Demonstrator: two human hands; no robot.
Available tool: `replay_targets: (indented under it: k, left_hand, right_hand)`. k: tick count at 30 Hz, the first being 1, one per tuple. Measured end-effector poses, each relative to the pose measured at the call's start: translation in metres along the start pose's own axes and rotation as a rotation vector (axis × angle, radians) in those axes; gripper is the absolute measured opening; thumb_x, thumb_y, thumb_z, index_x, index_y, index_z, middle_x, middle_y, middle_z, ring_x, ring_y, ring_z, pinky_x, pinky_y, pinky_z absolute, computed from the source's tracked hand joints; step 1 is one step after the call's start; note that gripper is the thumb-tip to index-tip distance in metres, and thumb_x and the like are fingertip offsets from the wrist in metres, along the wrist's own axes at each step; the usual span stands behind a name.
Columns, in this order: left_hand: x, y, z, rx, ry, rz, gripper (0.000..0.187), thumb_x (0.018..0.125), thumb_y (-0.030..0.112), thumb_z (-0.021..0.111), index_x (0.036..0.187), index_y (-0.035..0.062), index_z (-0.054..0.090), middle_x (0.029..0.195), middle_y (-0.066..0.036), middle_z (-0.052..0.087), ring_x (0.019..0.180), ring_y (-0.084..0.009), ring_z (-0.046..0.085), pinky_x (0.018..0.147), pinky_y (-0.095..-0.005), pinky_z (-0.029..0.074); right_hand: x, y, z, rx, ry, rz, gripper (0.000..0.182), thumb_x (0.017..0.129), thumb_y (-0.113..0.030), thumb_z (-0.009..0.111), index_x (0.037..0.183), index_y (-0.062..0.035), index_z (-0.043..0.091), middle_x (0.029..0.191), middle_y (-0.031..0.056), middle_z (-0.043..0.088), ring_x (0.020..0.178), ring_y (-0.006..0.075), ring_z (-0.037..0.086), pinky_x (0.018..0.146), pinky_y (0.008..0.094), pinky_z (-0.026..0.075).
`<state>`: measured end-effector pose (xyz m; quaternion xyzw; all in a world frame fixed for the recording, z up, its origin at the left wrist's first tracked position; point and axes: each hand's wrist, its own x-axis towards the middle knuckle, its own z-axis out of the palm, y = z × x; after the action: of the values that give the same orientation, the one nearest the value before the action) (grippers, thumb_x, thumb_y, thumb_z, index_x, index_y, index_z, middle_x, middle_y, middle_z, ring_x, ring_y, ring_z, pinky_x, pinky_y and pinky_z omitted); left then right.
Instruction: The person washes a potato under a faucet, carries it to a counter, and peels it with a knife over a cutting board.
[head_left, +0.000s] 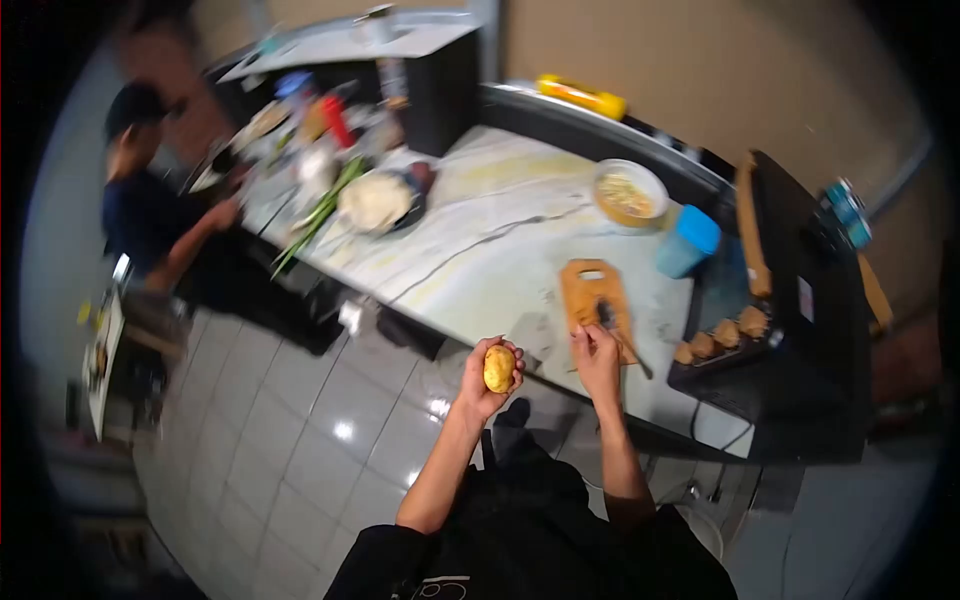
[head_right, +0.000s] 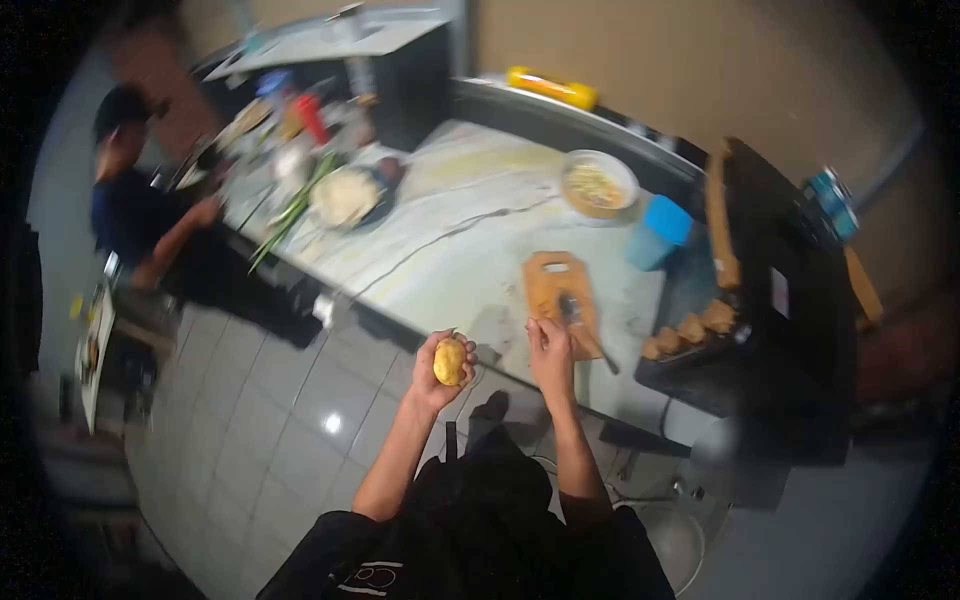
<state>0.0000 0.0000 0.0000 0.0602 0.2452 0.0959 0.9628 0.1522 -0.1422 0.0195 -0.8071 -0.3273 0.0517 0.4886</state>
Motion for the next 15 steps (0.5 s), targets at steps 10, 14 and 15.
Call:
replay_targets:
  k: [10, 14, 15]
  left_hand:
    - [-0.323, -0.012, -0.158, -0.315, 0.126, 0.792, 0.024, 0.091, 0.031, 0.054, 0.086, 0.0076, 0.06, 0.086, -0.007, 0.061, 0.08, -0.0196, 0.06, 0.073, -0.0315, 0.051]
    - [-0.449, -0.027, -0.215, -0.48, 0.152, 1.158, 0.024, 0.091, 0.031, 0.053, 0.091, 0.0078, 0.06, 0.091, -0.008, 0.062, 0.085, -0.0218, 0.06, 0.079, -0.0344, 0.051]
    - [-0.476, -0.03, -0.225, -0.505, 0.142, 1.264, 0.027, 0.091, 0.033, 0.053, 0.096, 0.0074, 0.061, 0.095, -0.009, 0.062, 0.089, -0.0226, 0.06, 0.081, -0.0357, 0.051]
  right_hand:
    - [-0.252, -0.216, 0.163, 0.439, -0.93, -0.438, 0.038, 0.097, -0.016, 0.057, 0.132, -0.0024, 0.053, 0.123, 0.0157, 0.056, 0.096, 0.0231, 0.063, 0.083, 0.0324, 0.052]
    - [-0.346, -0.284, 0.212, 0.528, -1.243, -0.611, 0.044, 0.095, -0.019, 0.059, 0.135, -0.0026, 0.05, 0.13, 0.0205, 0.049, 0.118, 0.0329, 0.053, 0.099, 0.0387, 0.043]
    - [-0.367, -0.302, 0.224, 0.567, -1.333, -0.626, 0.045, 0.095, -0.019, 0.059, 0.135, -0.0023, 0.049, 0.13, 0.0222, 0.049, 0.123, 0.0363, 0.05, 0.103, 0.0407, 0.041]
